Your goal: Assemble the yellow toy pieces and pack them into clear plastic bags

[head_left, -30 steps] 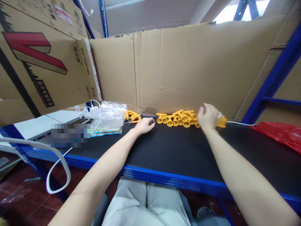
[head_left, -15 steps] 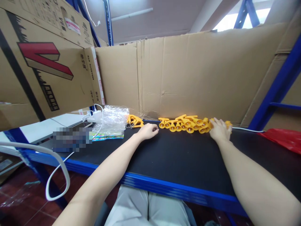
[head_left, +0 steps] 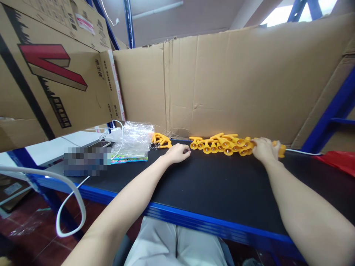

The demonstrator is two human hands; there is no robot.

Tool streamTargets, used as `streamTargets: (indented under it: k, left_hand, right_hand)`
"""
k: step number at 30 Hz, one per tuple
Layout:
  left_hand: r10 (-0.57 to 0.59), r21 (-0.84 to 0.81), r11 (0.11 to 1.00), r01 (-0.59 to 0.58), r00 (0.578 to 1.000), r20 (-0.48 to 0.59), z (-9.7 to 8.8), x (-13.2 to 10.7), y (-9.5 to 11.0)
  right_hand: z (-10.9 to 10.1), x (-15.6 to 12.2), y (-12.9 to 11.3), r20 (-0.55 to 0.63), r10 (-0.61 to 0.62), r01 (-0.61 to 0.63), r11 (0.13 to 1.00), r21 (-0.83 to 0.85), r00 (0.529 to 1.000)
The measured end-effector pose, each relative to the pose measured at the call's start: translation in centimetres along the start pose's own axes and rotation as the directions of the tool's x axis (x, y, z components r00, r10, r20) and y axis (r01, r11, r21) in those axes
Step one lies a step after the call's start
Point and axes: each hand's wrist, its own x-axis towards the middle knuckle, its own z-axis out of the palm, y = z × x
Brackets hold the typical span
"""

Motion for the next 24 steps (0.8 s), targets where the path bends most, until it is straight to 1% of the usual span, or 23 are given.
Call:
streamTargets:
  k: [3,5,6,8,9,10,12,14,15,17,19,21,24]
  left_hand:
    - [-0.011,0.013,1.0,0.011,1.0,-0.007,-0.1,0.0,-0.1]
    - [-0.071,0.049,0.996,0.073,0.997,-0.04,-0.4,0.1,-0.5]
    - [-0.12,0.07,0.99,0.125,0.99,-0.075,-0.6,0.1,-0.8]
    - [-0.233,0.104,0.962,0.254,0.956,-0.178,-0.9,0.1,-1.8]
    - [-0.287,0.112,0.941,0.32,0.928,-0.238,-1.1,0.1,-2.3]
    - [-0.331,0.121,0.919,0.376,0.9,-0.282,-1.2,0.0,-3.0]
    - [-0.415,0.14,0.868,0.477,0.85,-0.324,-1.4,-0.2,-4.2]
    - [-0.484,0.158,0.825,0.542,0.823,-0.299,-1.2,-0.5,-5.2]
    - [-0.508,0.162,0.813,0.559,0.818,-0.269,-1.1,-0.6,-5.6]
    - [-0.528,0.166,0.813,0.558,0.827,-0.192,-0.7,-0.8,-6.1]
    - [-0.518,0.178,0.828,0.532,0.847,-0.123,-0.4,-0.9,-6.4]
    - [-0.503,0.208,0.836,0.507,0.861,-0.076,-0.1,-0.9,-6.7]
    - [-0.516,0.245,0.828,0.505,0.857,-0.025,0.2,-0.7,-6.9]
  right_hand:
    - [-0.5,-0.4,-0.1,-0.046,0.08,-0.082,0.996,-0.032,0.996]
    - [-0.8,-0.7,-0.2,-0.075,0.109,-0.113,0.993,-0.04,0.991]
    - [-0.9,-0.9,-0.2,-0.081,0.122,-0.125,0.992,-0.034,0.989]
    - [-1.0,-1.0,-0.1,-0.067,0.159,-0.159,0.987,0.009,0.985]
    - [-1.0,-0.9,0.0,-0.045,0.188,-0.186,0.982,0.039,0.981]
    - [-1.0,-0.9,0.1,-0.005,0.227,-0.227,0.972,0.067,0.974]
    - [-0.9,-0.8,0.2,0.105,0.313,-0.323,0.942,0.096,0.944]
    - [-0.8,-0.6,0.2,0.201,0.384,-0.408,0.908,0.096,0.901]
    - [-0.7,-0.5,0.3,0.242,0.403,-0.436,0.895,0.098,0.883]
    - [-0.5,-0.4,0.4,0.294,0.404,-0.452,0.884,0.119,0.866]
    - [-0.4,-0.3,0.6,0.326,0.385,-0.447,0.884,0.141,0.864]
    - [-0.4,-0.4,0.9,0.328,0.357,-0.424,0.891,0.163,0.875]
    - [-0.4,-0.7,1.2,0.312,0.343,-0.412,0.891,0.19,0.886]
